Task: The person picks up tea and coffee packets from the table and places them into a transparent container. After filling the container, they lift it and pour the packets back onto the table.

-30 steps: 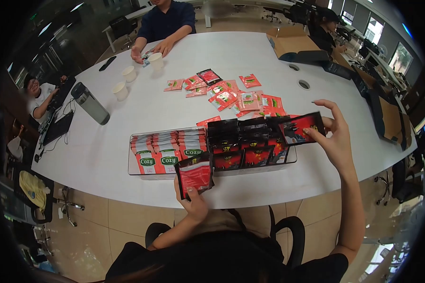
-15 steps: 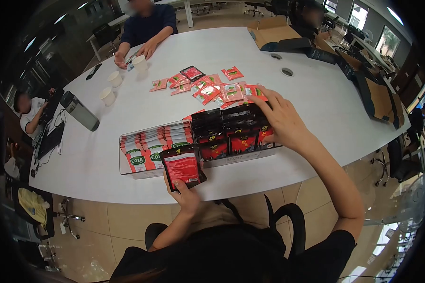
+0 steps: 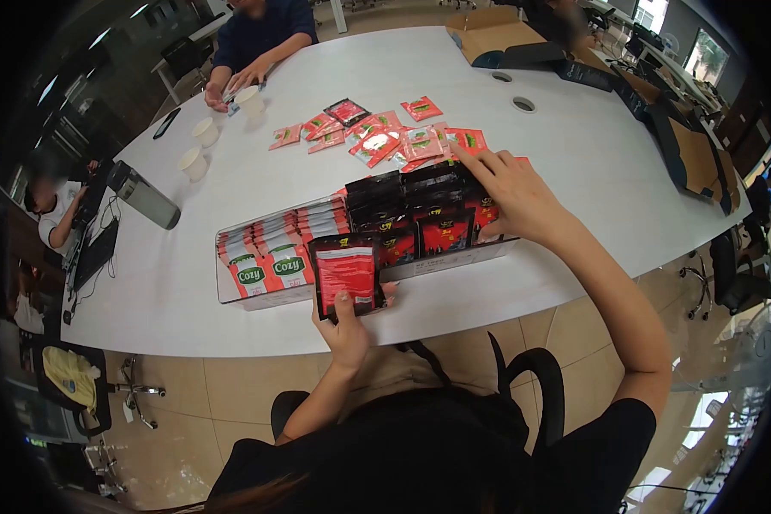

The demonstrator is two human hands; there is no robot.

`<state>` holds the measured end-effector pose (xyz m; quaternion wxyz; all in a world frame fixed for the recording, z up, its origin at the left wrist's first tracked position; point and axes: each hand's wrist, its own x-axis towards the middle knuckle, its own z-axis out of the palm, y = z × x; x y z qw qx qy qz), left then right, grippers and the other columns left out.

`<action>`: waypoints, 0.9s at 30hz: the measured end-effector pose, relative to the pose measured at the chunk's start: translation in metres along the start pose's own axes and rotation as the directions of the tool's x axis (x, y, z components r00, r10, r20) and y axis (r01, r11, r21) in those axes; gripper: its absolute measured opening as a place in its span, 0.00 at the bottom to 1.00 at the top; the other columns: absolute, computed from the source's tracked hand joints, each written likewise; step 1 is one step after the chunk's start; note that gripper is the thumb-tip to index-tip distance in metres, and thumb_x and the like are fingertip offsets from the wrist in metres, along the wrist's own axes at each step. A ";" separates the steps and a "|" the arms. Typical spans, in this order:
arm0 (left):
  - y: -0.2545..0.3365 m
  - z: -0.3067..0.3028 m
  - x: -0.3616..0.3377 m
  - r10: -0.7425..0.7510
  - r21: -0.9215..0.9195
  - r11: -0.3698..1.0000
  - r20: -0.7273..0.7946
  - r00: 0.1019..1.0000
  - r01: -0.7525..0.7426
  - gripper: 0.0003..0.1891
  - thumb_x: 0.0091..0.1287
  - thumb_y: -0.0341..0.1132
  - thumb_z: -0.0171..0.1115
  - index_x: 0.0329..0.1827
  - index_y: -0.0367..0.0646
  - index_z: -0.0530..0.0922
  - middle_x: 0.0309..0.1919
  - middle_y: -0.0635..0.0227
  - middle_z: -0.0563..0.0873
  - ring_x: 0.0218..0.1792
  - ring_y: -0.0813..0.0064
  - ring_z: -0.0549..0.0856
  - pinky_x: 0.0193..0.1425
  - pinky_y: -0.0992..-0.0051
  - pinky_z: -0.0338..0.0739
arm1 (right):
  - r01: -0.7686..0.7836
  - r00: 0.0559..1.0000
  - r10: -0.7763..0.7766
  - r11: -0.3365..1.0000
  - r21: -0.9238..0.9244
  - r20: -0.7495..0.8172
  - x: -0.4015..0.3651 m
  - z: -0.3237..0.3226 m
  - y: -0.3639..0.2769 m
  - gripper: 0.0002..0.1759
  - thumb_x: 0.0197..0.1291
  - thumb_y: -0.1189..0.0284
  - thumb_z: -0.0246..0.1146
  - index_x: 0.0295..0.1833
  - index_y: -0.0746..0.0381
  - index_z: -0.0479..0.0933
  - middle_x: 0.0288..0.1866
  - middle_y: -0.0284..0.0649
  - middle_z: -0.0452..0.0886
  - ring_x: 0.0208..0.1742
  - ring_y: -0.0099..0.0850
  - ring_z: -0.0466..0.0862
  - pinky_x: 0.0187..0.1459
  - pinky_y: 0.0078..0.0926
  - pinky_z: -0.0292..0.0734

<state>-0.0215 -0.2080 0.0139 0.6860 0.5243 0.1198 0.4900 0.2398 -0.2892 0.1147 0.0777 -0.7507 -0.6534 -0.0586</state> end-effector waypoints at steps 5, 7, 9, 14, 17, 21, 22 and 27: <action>0.004 0.002 0.001 -0.012 0.006 1.000 0.007 1.000 0.012 0.14 0.75 0.31 0.51 0.57 0.29 0.69 0.39 0.53 0.88 0.39 0.67 0.89 0.48 0.72 0.82 | 0.043 0.996 -0.021 0.959 0.280 -0.081 -0.009 -0.013 0.014 0.54 0.39 0.74 0.77 0.76 0.55 0.60 0.71 0.43 0.66 0.69 0.43 0.68 0.68 0.39 0.67; 0.003 0.002 0.000 -0.023 -0.048 0.999 0.019 1.000 0.024 0.15 0.74 0.30 0.55 0.58 0.29 0.69 0.40 0.55 0.88 0.40 0.70 0.88 0.48 0.73 0.81 | 0.088 0.970 0.008 0.922 0.378 -0.244 -0.011 -0.032 -0.005 0.34 0.48 0.77 0.73 0.64 0.59 0.74 0.66 0.43 0.73 0.64 0.41 0.73 0.63 0.36 0.70; -0.008 -0.003 -0.002 -0.013 0.044 0.999 0.007 1.000 0.012 0.18 0.70 0.28 0.60 0.59 0.30 0.71 0.42 0.57 0.88 0.41 0.73 0.87 0.49 0.75 0.80 | 0.122 0.951 0.034 0.872 0.473 -0.307 -0.014 -0.043 -0.023 0.25 0.50 0.77 0.72 0.57 0.61 0.79 0.60 0.42 0.78 0.60 0.40 0.77 0.60 0.33 0.72; -0.003 -0.002 -0.006 0.070 0.274 0.956 0.142 0.987 -0.107 0.28 0.58 0.28 0.74 0.61 0.31 0.73 0.44 0.62 0.87 0.44 0.79 0.84 0.52 0.78 0.77 | 0.170 0.949 -0.042 0.903 0.395 -0.313 -0.031 -0.035 -0.100 0.18 0.46 0.69 0.76 0.44 0.61 0.82 0.45 0.37 0.83 0.42 0.32 0.79 0.40 0.26 0.71; -0.003 -0.001 -0.004 0.113 0.220 0.965 0.140 0.984 -0.142 0.30 0.58 0.30 0.75 0.62 0.31 0.72 0.43 0.63 0.87 0.43 0.79 0.84 0.50 0.79 0.77 | 0.111 0.947 0.003 0.935 0.338 -0.321 -0.040 -0.021 -0.107 0.16 0.46 0.70 0.77 0.41 0.61 0.82 0.36 0.34 0.83 0.32 0.31 0.78 0.33 0.24 0.69; -0.007 -0.005 -0.004 0.162 0.181 0.965 0.157 0.974 -0.190 0.24 0.64 0.29 0.69 0.60 0.31 0.72 0.42 0.64 0.87 0.41 0.80 0.84 0.47 0.80 0.77 | 0.001 0.959 0.199 0.713 0.701 -0.203 -0.051 -0.028 -0.098 0.10 0.51 0.74 0.73 0.39 0.63 0.82 0.29 0.34 0.83 0.23 0.27 0.77 0.30 0.20 0.69; -0.007 -0.005 -0.004 0.157 0.186 0.966 0.130 0.979 -0.180 0.22 0.66 0.29 0.66 0.60 0.31 0.72 0.42 0.64 0.87 0.40 0.80 0.84 0.46 0.81 0.77 | -0.009 0.952 0.238 0.648 0.761 -0.192 -0.054 -0.031 -0.092 0.08 0.53 0.76 0.71 0.39 0.64 0.82 0.28 0.34 0.83 0.22 0.25 0.77 0.29 0.19 0.69; 0.001 0.007 -0.001 0.041 0.200 0.979 0.049 0.998 -0.051 0.16 0.72 0.26 0.56 0.60 0.30 0.71 0.40 0.63 0.87 0.37 0.81 0.84 0.44 0.82 0.76 | 0.137 0.857 0.288 0.673 0.727 -0.428 -0.069 -0.048 -0.045 0.04 0.58 0.79 0.65 0.39 0.69 0.81 0.32 0.36 0.84 0.30 0.16 0.79 0.31 0.13 0.72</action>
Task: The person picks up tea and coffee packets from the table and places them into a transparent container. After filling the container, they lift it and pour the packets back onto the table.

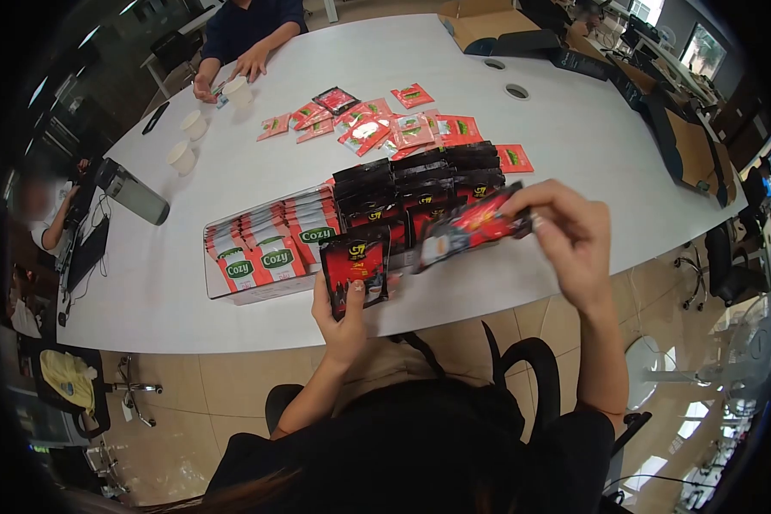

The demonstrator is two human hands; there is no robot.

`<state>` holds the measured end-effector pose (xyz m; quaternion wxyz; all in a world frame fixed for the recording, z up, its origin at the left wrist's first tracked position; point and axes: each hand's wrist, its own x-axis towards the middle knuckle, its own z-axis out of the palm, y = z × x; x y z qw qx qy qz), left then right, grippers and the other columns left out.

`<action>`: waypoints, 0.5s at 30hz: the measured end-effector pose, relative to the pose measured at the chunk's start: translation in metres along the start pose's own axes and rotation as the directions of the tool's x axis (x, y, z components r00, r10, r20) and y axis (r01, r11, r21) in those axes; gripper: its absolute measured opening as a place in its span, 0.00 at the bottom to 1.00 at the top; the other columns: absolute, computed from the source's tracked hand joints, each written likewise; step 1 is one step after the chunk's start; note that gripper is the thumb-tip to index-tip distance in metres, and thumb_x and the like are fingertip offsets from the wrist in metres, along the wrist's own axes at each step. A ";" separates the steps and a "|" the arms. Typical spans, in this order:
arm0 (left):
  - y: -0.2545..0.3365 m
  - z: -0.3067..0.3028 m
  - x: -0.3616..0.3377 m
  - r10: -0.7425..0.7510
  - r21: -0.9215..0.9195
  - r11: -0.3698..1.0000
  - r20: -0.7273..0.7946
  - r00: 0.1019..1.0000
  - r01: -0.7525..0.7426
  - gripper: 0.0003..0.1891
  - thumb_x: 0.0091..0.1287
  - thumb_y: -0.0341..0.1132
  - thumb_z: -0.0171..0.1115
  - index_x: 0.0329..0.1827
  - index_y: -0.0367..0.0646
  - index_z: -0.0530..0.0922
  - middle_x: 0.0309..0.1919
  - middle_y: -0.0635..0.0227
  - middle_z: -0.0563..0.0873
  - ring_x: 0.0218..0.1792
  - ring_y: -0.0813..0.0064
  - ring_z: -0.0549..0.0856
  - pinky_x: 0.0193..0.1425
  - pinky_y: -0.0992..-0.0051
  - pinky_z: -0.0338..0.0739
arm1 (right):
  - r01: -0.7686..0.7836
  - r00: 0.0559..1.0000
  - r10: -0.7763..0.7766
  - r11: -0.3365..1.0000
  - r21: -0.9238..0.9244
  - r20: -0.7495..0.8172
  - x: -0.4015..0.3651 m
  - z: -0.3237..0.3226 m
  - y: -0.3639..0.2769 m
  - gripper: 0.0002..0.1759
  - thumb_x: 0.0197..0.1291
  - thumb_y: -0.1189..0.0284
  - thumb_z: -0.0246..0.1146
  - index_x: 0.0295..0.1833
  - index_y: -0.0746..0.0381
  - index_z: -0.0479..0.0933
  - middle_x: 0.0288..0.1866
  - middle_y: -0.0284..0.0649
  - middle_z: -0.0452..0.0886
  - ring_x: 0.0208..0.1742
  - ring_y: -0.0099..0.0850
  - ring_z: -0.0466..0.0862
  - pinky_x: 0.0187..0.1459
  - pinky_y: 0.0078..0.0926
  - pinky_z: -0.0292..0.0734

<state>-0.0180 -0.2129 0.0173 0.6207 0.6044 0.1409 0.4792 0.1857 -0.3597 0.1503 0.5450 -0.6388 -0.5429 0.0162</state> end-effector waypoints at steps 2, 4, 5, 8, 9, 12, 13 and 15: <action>-0.008 -0.003 -0.003 -0.034 -0.022 0.999 -0.020 0.999 0.033 0.15 0.72 0.25 0.55 0.60 0.30 0.71 0.40 0.63 0.87 0.36 0.82 0.84 0.44 0.82 0.76 | -0.039 0.997 0.040 0.999 0.009 -0.071 0.003 -0.016 0.008 0.04 0.59 0.79 0.65 0.38 0.69 0.80 0.32 0.36 0.83 0.32 0.15 0.79 0.32 0.12 0.73; -0.009 -0.005 -0.002 -0.039 0.005 0.999 0.023 0.999 0.039 0.14 0.74 0.26 0.52 0.59 0.30 0.68 0.43 0.57 0.86 0.39 0.70 0.87 0.44 0.73 0.81 | -0.111 0.987 0.114 0.993 0.030 -0.117 0.006 -0.025 0.017 0.04 0.60 0.79 0.66 0.39 0.69 0.80 0.32 0.34 0.83 0.33 0.16 0.79 0.34 0.11 0.73; -0.010 -0.006 -0.002 -0.043 0.018 0.999 0.045 0.998 0.042 0.13 0.75 0.27 0.50 0.58 0.30 0.67 0.44 0.55 0.85 0.41 0.64 0.89 0.44 0.69 0.84 | -0.148 0.982 0.130 0.981 -0.129 -0.139 0.010 -0.024 0.021 0.05 0.60 0.78 0.68 0.38 0.68 0.78 0.32 0.35 0.83 0.33 0.16 0.79 0.34 0.11 0.73; -0.001 -0.004 0.000 -0.084 0.024 0.996 0.060 0.995 0.083 0.14 0.75 0.27 0.50 0.59 0.30 0.66 0.45 0.54 0.85 0.42 0.63 0.89 0.43 0.68 0.85 | -0.125 0.991 0.112 0.976 -0.181 -0.078 0.025 -0.034 0.040 0.08 0.59 0.80 0.69 0.39 0.68 0.75 0.31 0.36 0.84 0.34 0.16 0.81 0.34 0.12 0.74; -0.001 -0.003 0.000 -0.096 -0.023 0.995 0.035 0.995 0.096 0.14 0.74 0.26 0.52 0.60 0.30 0.67 0.43 0.56 0.85 0.40 0.68 0.87 0.44 0.72 0.83 | -0.169 0.986 0.162 0.935 -0.312 -0.048 0.029 -0.039 0.039 0.11 0.60 0.81 0.67 0.43 0.66 0.72 0.29 0.36 0.85 0.34 0.17 0.83 0.36 0.14 0.77; 0.001 0.004 0.000 -0.123 -0.127 0.985 -0.021 0.992 0.119 0.16 0.72 0.24 0.55 0.60 0.30 0.69 0.40 0.59 0.87 0.37 0.78 0.85 0.45 0.80 0.78 | -0.150 0.985 0.166 0.963 -0.225 0.055 0.039 -0.029 0.033 0.14 0.60 0.81 0.67 0.48 0.64 0.71 0.29 0.37 0.86 0.33 0.17 0.84 0.36 0.15 0.78; 0.003 0.005 0.000 -0.125 -0.136 0.983 -0.031 0.992 0.120 0.16 0.71 0.23 0.55 0.60 0.30 0.68 0.41 0.59 0.87 0.37 0.78 0.85 0.45 0.80 0.78 | -0.153 0.980 0.174 0.970 -0.191 0.101 0.041 -0.024 0.034 0.16 0.60 0.80 0.67 0.50 0.64 0.70 0.29 0.37 0.86 0.32 0.16 0.83 0.34 0.16 0.77; 0.002 0.005 0.002 -0.101 -0.127 0.987 -0.019 0.995 0.098 0.16 0.71 0.23 0.56 0.59 0.30 0.68 0.42 0.59 0.86 0.38 0.78 0.85 0.45 0.80 0.78 | -0.096 0.976 0.146 0.954 -0.283 0.161 0.042 -0.012 0.039 0.19 0.58 0.79 0.68 0.53 0.61 0.71 0.26 0.40 0.85 0.30 0.27 0.85 0.36 0.21 0.78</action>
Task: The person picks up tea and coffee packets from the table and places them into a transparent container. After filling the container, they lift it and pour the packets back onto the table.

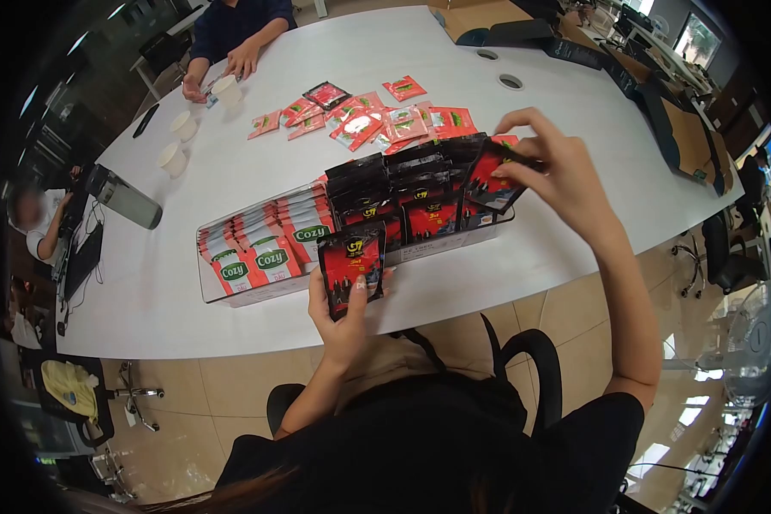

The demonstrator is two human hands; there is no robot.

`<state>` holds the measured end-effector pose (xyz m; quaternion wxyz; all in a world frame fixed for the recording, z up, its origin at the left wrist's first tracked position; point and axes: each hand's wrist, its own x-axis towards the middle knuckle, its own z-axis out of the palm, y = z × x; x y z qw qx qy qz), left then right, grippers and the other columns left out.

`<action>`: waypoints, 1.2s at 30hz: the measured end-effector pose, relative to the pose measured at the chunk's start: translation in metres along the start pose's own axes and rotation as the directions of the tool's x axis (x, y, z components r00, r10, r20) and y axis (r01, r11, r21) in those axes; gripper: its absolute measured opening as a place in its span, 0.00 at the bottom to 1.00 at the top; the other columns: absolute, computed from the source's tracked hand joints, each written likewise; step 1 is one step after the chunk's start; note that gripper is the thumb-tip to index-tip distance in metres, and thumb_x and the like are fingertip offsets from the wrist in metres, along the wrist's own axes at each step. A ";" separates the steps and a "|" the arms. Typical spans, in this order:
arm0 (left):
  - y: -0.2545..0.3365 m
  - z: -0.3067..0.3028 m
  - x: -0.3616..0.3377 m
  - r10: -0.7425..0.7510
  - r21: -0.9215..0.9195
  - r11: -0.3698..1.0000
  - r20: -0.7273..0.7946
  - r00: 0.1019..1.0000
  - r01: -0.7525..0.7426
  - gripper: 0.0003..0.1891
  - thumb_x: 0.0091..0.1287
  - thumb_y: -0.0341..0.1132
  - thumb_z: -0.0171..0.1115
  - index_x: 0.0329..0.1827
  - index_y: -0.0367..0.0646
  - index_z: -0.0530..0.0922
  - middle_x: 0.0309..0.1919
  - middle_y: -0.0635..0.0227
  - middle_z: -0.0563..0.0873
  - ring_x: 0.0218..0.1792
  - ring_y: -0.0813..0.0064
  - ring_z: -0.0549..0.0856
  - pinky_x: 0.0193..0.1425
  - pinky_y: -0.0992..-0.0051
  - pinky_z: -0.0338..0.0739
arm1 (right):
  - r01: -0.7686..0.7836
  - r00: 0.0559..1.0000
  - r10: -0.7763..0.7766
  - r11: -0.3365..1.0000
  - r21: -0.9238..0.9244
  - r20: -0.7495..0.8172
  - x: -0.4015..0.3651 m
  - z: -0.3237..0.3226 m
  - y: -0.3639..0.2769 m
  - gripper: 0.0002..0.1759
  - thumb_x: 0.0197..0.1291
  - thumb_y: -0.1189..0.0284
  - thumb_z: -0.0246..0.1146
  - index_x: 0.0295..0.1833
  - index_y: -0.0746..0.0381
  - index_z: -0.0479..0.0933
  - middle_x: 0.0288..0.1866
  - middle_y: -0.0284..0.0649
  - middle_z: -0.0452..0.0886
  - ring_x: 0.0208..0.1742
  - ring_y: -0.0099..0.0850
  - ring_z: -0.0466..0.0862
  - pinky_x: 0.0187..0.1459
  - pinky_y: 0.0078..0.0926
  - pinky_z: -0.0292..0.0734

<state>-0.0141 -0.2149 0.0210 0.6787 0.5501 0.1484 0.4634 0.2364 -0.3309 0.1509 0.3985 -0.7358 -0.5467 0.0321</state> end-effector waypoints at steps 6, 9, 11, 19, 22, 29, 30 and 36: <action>-0.007 -0.005 -0.001 -0.019 0.037 0.999 0.046 0.999 0.017 0.17 0.68 0.23 0.61 0.57 0.31 0.69 0.43 0.59 0.86 0.39 0.81 0.84 0.46 0.82 0.77 | 0.049 0.966 0.051 0.927 -0.373 0.254 0.002 0.022 0.003 0.19 0.48 0.77 0.72 0.45 0.58 0.73 0.44 0.39 0.80 0.46 0.38 0.82 0.44 0.37 0.76; -0.005 -0.007 0.000 -0.021 0.079 0.997 0.074 0.997 0.015 0.17 0.67 0.22 0.63 0.56 0.31 0.70 0.43 0.60 0.86 0.39 0.81 0.85 0.47 0.82 0.78 | 0.248 0.940 -0.055 0.788 -0.564 0.336 0.009 0.026 -0.001 0.32 0.40 0.75 0.76 0.54 0.55 0.74 0.54 0.39 0.77 0.57 0.40 0.77 0.55 0.39 0.74; -0.005 -0.007 0.001 -0.033 0.083 0.996 0.075 0.997 0.026 0.16 0.67 0.22 0.63 0.56 0.30 0.71 0.42 0.60 0.87 0.39 0.80 0.85 0.47 0.81 0.78 | 0.284 0.955 -0.178 0.784 -0.553 0.238 0.009 0.034 -0.006 0.46 0.32 0.74 0.79 0.64 0.53 0.69 0.60 0.40 0.74 0.62 0.42 0.73 0.60 0.40 0.71; -0.004 -0.006 0.001 -0.071 0.102 0.993 0.047 0.996 0.066 0.19 0.68 0.23 0.61 0.60 0.29 0.70 0.43 0.59 0.86 0.41 0.76 0.87 0.45 0.77 0.82 | 0.184 0.946 -0.026 0.863 -0.471 0.322 0.023 0.042 0.013 0.69 0.22 0.74 0.82 0.78 0.51 0.54 0.64 0.42 0.71 0.64 0.46 0.71 0.65 0.40 0.71; -0.004 -0.007 0.000 -0.148 0.039 0.989 0.051 0.988 0.146 0.18 0.69 0.23 0.60 0.60 0.30 0.70 0.44 0.58 0.86 0.43 0.75 0.87 0.45 0.76 0.84 | 0.164 0.941 0.013 0.855 -0.491 0.337 0.024 0.043 0.012 0.70 0.22 0.73 0.82 0.78 0.50 0.54 0.64 0.42 0.71 0.64 0.45 0.71 0.65 0.40 0.72; 0.006 -0.004 0.003 -0.202 -0.100 0.972 0.119 0.972 0.214 0.16 0.71 0.23 0.57 0.60 0.29 0.69 0.46 0.57 0.85 0.47 0.69 0.87 0.44 0.71 0.88 | 0.167 0.952 -0.079 0.943 -0.287 0.295 0.020 0.034 0.019 0.59 0.31 0.70 0.80 0.75 0.54 0.61 0.69 0.40 0.69 0.67 0.43 0.69 0.67 0.39 0.69; 0.005 -0.005 0.003 -0.194 -0.077 0.976 0.121 0.974 0.204 0.16 0.71 0.23 0.57 0.60 0.29 0.69 0.46 0.56 0.85 0.46 0.69 0.87 0.44 0.70 0.88 | 0.167 0.956 -0.105 0.963 -0.213 0.274 0.020 0.032 0.019 0.55 0.35 0.70 0.79 0.74 0.55 0.63 0.69 0.40 0.69 0.68 0.42 0.69 0.67 0.39 0.69; 0.001 -0.004 0.003 -0.175 -0.076 0.980 0.116 0.978 0.184 0.16 0.70 0.24 0.59 0.59 0.28 0.70 0.42 0.57 0.87 0.43 0.71 0.88 0.43 0.74 0.86 | 0.176 0.980 -0.177 0.984 0.019 0.094 0.005 0.037 -0.030 0.19 0.55 0.73 0.70 0.54 0.61 0.81 0.47 0.39 0.84 0.48 0.33 0.81 0.49 0.30 0.76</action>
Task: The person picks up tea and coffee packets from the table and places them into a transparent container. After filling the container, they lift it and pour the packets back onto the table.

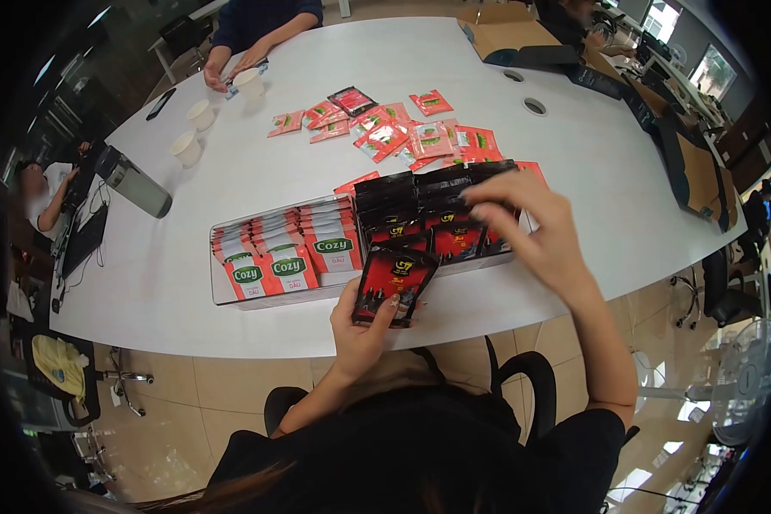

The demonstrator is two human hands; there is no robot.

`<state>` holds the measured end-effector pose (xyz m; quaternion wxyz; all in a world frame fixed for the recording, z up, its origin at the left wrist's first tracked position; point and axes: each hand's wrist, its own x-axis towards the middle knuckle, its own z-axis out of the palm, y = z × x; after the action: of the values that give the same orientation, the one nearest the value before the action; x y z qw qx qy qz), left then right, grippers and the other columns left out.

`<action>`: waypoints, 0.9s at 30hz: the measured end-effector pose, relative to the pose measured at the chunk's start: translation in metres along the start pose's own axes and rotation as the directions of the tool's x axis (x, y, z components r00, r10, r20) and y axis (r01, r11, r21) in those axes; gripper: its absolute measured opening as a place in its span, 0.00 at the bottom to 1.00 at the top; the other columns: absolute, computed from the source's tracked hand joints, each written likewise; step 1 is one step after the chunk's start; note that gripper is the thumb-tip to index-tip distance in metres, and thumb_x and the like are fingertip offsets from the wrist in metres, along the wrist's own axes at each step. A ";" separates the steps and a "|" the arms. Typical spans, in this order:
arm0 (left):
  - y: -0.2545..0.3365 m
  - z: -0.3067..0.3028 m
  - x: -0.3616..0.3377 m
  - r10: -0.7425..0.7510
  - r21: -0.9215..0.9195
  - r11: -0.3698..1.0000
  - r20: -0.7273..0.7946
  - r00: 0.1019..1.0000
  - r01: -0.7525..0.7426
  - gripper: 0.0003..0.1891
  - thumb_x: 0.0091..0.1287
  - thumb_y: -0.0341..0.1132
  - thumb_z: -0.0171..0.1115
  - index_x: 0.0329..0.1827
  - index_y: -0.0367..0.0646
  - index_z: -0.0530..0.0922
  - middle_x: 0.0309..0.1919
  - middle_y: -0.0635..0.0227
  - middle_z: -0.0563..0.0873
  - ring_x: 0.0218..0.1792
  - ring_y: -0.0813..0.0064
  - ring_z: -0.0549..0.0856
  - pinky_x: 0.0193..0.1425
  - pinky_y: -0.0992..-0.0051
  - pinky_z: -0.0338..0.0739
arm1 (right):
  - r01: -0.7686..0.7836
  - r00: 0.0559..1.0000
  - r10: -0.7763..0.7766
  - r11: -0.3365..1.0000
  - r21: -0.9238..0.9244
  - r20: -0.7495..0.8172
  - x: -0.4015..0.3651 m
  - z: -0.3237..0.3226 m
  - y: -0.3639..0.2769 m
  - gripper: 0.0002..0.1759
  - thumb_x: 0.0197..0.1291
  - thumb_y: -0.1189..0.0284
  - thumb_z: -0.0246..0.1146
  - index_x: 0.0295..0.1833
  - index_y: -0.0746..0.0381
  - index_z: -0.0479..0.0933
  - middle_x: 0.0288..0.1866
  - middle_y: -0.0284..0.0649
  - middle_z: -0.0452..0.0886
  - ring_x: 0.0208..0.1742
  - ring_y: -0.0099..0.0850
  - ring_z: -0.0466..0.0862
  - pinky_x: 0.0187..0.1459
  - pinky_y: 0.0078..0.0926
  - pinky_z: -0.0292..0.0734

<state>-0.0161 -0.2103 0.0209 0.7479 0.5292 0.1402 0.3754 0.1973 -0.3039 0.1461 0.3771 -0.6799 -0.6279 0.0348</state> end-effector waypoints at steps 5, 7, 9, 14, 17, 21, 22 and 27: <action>-0.003 -0.006 -0.003 0.019 0.151 0.988 0.050 0.999 -0.027 0.17 0.68 0.24 0.62 0.58 0.30 0.73 0.40 0.61 0.88 0.41 0.76 0.88 0.41 0.78 0.83 | 0.053 0.998 -0.054 0.998 0.025 0.025 -0.013 0.041 -0.035 0.16 0.47 0.75 0.75 0.44 0.62 0.83 0.33 0.35 0.82 0.33 0.30 0.78 0.35 0.27 0.74; 0.001 -0.009 -0.006 0.029 0.164 0.986 0.087 0.996 -0.043 0.22 0.63 0.25 0.69 0.60 0.32 0.74 0.41 0.61 0.89 0.40 0.78 0.88 0.42 0.78 0.82 | 0.032 0.999 -0.032 0.999 0.038 0.006 -0.014 0.043 -0.034 0.16 0.44 0.75 0.77 0.41 0.62 0.83 0.32 0.36 0.81 0.32 0.31 0.78 0.34 0.27 0.74; 0.003 -0.008 0.000 0.183 0.296 0.925 0.201 0.962 -0.237 0.24 0.61 0.25 0.72 0.60 0.32 0.75 0.42 0.60 0.89 0.39 0.77 0.88 0.43 0.77 0.83 | 0.017 1.000 -0.018 1.000 0.018 0.014 -0.016 0.038 -0.035 0.15 0.44 0.77 0.76 0.39 0.62 0.82 0.32 0.35 0.81 0.32 0.31 0.77 0.33 0.27 0.74; 0.006 -0.005 -0.006 0.082 0.401 0.900 0.226 0.971 -0.170 0.25 0.57 0.27 0.74 0.58 0.35 0.78 0.42 0.59 0.89 0.40 0.75 0.89 0.45 0.75 0.84 | 0.020 0.997 -0.017 0.999 -0.035 0.079 -0.026 0.029 -0.045 0.15 0.47 0.77 0.74 0.42 0.63 0.80 0.34 0.38 0.81 0.34 0.35 0.80 0.35 0.29 0.76; 0.003 -0.001 -0.005 0.136 0.454 0.853 0.285 0.949 -0.259 0.24 0.56 0.27 0.75 0.57 0.36 0.78 0.41 0.59 0.89 0.38 0.72 0.90 0.44 0.75 0.85 | -0.119 0.982 0.094 0.981 0.150 0.161 -0.040 0.035 -0.047 0.15 0.49 0.78 0.73 0.44 0.65 0.79 0.36 0.41 0.81 0.35 0.37 0.82 0.36 0.31 0.78; 0.000 0.001 -0.003 0.299 0.475 0.763 0.342 0.891 -0.438 0.22 0.55 0.26 0.75 0.53 0.36 0.80 0.42 0.57 0.89 0.41 0.69 0.90 0.45 0.76 0.85 | -0.165 0.974 0.141 0.978 0.127 0.178 -0.051 0.026 -0.047 0.14 0.49 0.81 0.71 0.43 0.66 0.79 0.37 0.43 0.81 0.36 0.39 0.83 0.38 0.30 0.79; 0.002 0.004 -0.003 0.326 0.500 0.739 0.320 0.890 -0.450 0.21 0.55 0.25 0.75 0.52 0.36 0.80 0.43 0.58 0.89 0.43 0.67 0.90 0.46 0.75 0.85 | -0.129 0.987 0.123 0.990 0.059 0.104 -0.050 0.017 -0.047 0.14 0.48 0.82 0.70 0.42 0.66 0.79 0.37 0.43 0.81 0.37 0.38 0.83 0.38 0.29 0.79; 0.003 -0.014 -0.008 0.548 0.637 0.460 0.345 0.762 -0.619 0.17 0.53 0.20 0.71 0.47 0.38 0.83 0.45 0.65 0.88 0.48 0.62 0.87 0.50 0.69 0.82 | -0.129 0.974 0.038 0.901 -0.414 -0.222 -0.036 -0.040 -0.035 0.11 0.46 0.85 0.68 0.38 0.67 0.79 0.34 0.41 0.82 0.36 0.37 0.82 0.38 0.28 0.77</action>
<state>-0.0312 -0.2066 0.0164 0.3089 0.8092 0.0515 0.4971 0.1811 -0.3572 0.1787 0.2815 -0.7721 -0.5474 -0.1583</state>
